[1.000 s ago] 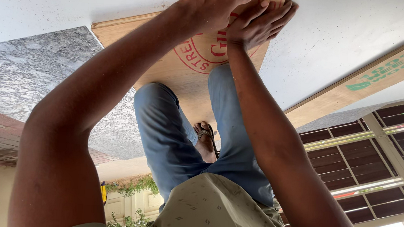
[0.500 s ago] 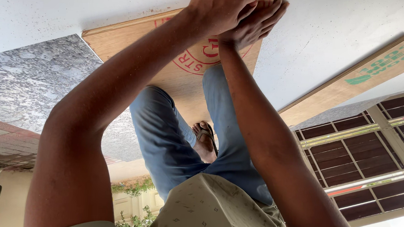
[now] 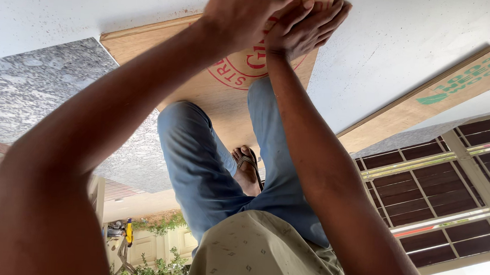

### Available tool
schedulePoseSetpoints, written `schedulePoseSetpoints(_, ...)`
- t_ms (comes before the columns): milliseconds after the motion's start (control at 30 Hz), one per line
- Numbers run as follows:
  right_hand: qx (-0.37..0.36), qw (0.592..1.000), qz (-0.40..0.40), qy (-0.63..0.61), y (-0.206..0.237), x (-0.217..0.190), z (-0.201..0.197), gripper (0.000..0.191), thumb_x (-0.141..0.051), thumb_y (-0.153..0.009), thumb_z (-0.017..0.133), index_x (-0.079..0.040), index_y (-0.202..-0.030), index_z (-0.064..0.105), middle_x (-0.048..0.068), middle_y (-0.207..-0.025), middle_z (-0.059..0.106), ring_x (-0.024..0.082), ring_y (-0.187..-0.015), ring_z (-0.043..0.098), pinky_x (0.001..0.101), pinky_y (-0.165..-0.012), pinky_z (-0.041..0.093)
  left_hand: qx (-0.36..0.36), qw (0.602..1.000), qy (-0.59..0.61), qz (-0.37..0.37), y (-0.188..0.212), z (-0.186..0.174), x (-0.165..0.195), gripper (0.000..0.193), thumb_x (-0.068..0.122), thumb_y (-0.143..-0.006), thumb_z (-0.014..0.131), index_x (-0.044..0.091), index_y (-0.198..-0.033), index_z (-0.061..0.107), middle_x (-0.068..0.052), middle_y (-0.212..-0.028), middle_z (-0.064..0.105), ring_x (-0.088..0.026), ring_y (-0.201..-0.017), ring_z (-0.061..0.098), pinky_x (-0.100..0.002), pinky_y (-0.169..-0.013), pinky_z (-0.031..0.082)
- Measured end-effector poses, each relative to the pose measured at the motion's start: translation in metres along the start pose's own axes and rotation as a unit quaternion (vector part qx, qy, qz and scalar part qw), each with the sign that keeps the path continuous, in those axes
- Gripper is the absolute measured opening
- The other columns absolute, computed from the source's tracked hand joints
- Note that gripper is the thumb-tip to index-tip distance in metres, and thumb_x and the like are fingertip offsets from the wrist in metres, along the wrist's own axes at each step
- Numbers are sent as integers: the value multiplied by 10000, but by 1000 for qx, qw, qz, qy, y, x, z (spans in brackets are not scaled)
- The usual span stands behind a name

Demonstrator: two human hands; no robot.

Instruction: The person cuts a white laminate sheet on a tiled floor by scoring it with a hand cutter while using plywood boards as guides, holding the boards in place with their hands and knees.

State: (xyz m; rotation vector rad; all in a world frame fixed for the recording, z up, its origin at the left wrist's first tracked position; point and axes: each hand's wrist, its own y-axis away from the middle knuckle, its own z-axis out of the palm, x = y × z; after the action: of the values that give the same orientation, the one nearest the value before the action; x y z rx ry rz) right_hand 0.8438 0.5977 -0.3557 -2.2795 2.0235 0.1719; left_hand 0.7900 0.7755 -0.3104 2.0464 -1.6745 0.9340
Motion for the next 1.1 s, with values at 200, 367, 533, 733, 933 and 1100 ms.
schedulePoseSetpoints(200,27,1000,-7,-14,2,16,13,798,-664,-1091,162,-106,-1655,247,176,-1697,220,332,-1573,293,520,-1277,272,-520,836,-36,-171,78,-124,-46,822,180,-975,644,444,-1651,257,-50,-542,627,-86,-362,400,-255,-334,405)
schedulePoseSetpoints(367,5,1000,-6,-7,2,21,15,784,-660,-1104,158,-97,-1639,268,183,-1719,249,342,-1603,306,535,-1310,276,-556,810,-100,-158,101,-161,-62,782,289,-985,632,450,-1648,250,-23,-519,610,-69,-355,399,-247,-355,390)
schedulePoseSetpoints(533,0,1000,-6,-3,-1,25,18,795,-653,-1091,165,-81,-1631,281,219,-1719,239,385,-1603,292,558,-1301,265,-480,856,-51,-186,131,-164,-68,674,181,-1054,548,413,-1655,350,-21,-525,611,-77,-356,395,-263,-366,379)
schedulePoseSetpoints(733,0,1000,-8,30,-7,26,22,813,-664,-1092,143,-71,-1627,292,221,-1714,246,391,-1597,312,574,-1300,291,-293,915,23,-276,216,-204,-74,534,79,-1081,513,291,-1571,505,-83,-813,709,-92,-352,404,-275,-323,375)
schedulePoseSetpoints(933,-30,998,18,51,-17,24,18,866,-685,-1041,138,-47,-1609,282,214,-1676,259,393,-1530,337,571,-1210,333,7,925,22,-380,287,-148,-93,210,94,-1197,459,54,-1364,580,-68,-725,613,-90,-495,445,-263,-420,383)
schedulePoseSetpoints(1100,-26,998,18,61,-22,10,14,824,-667,-1057,135,-64,-1592,308,210,-1681,257,387,-1547,311,575,-1213,322,357,774,169,-496,249,-75,-26,324,276,-1193,406,38,-1350,560,14,-672,560,-86,-528,530,-267,-455,437)
